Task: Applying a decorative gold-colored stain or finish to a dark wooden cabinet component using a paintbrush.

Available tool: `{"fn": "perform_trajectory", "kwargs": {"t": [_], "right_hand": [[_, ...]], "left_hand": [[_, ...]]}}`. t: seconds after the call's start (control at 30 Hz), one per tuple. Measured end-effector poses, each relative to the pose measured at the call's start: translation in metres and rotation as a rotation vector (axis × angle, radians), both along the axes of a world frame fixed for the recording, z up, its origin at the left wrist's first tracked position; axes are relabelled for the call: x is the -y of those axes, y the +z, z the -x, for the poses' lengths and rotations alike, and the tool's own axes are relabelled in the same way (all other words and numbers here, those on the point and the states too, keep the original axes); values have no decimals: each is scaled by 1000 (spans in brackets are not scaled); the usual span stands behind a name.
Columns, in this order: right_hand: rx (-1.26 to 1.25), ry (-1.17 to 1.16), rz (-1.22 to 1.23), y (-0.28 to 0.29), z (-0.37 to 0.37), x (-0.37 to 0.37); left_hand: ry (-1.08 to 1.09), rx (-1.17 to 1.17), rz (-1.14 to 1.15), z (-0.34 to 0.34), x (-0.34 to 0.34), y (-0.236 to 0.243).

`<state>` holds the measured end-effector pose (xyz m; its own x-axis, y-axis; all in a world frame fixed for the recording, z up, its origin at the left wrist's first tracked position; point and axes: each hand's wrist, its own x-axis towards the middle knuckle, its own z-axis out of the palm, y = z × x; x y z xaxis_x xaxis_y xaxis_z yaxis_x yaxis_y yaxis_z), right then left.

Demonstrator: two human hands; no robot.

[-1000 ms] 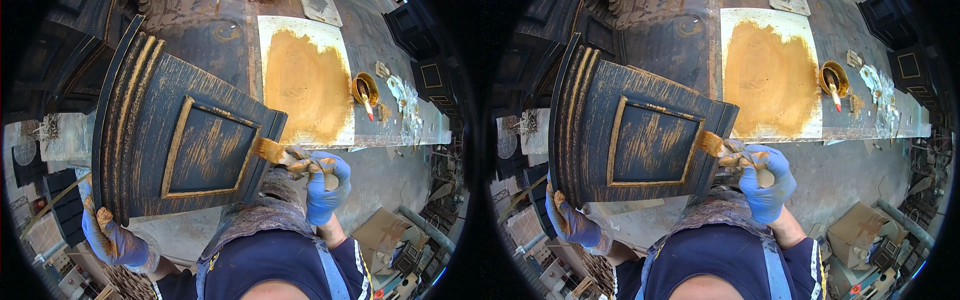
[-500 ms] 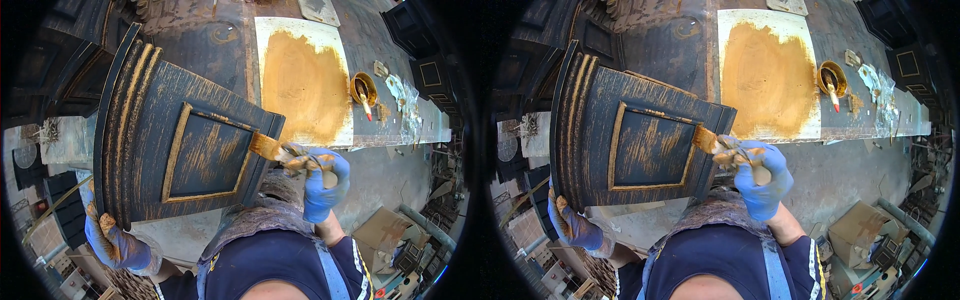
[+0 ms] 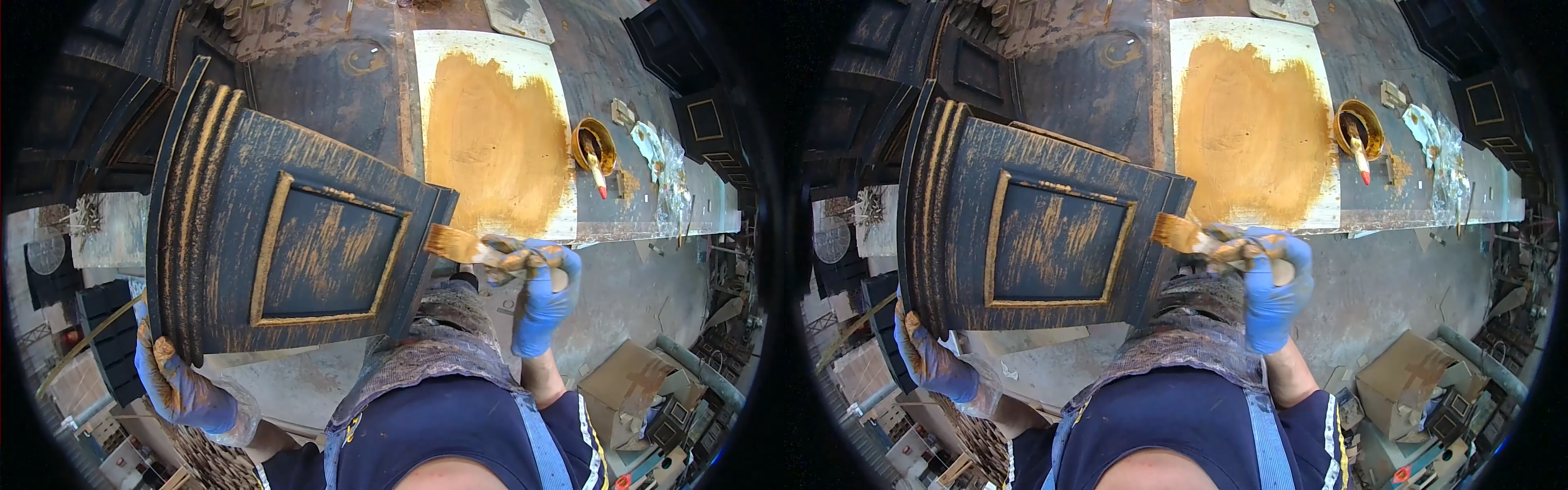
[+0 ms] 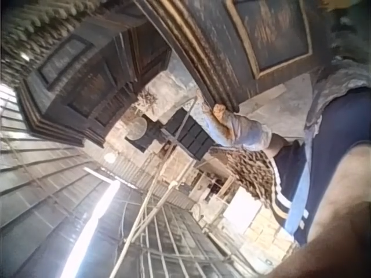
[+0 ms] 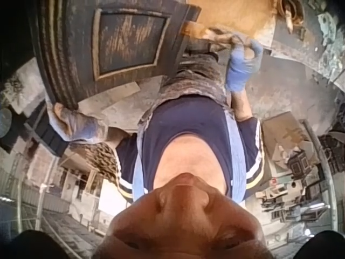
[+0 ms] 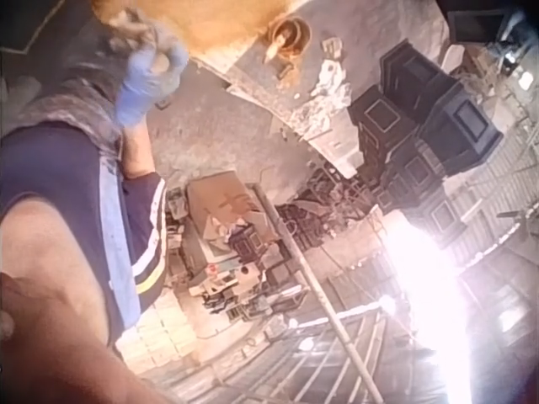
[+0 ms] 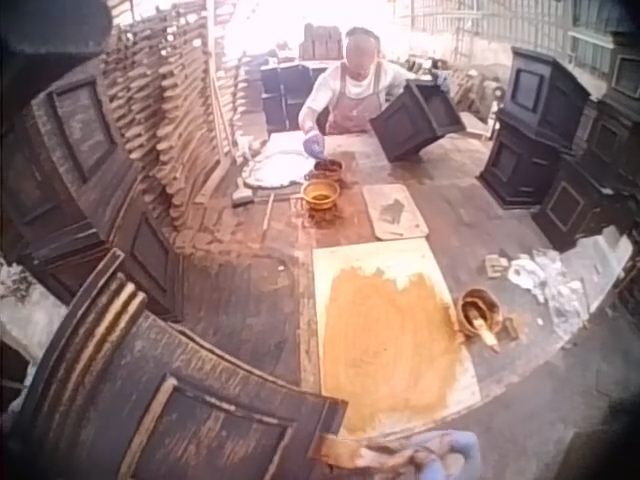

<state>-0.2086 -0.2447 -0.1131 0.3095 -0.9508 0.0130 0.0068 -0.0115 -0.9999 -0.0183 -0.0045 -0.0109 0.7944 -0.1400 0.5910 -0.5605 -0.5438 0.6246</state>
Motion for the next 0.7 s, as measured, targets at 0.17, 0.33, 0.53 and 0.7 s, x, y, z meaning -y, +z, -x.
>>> {"fn": "perform_trajectory", "kwargs": {"t": [0.17, 0.33, 0.53, 0.7], "right_hand": [[186, -78, -96, 23, 10, 37], [225, -58, -36, 26, 43, 82], [223, -240, 276, 0, 82, 182], [-873, -190, 474, -29, 80, 247]], "left_hand": [[47, -94, 126, -4, 1, 2], [197, -94, -12, -13, 13, -1], [305, 33, -163, -23, -23, 0], [161, 427, -769, -45, -43, -8]]}}
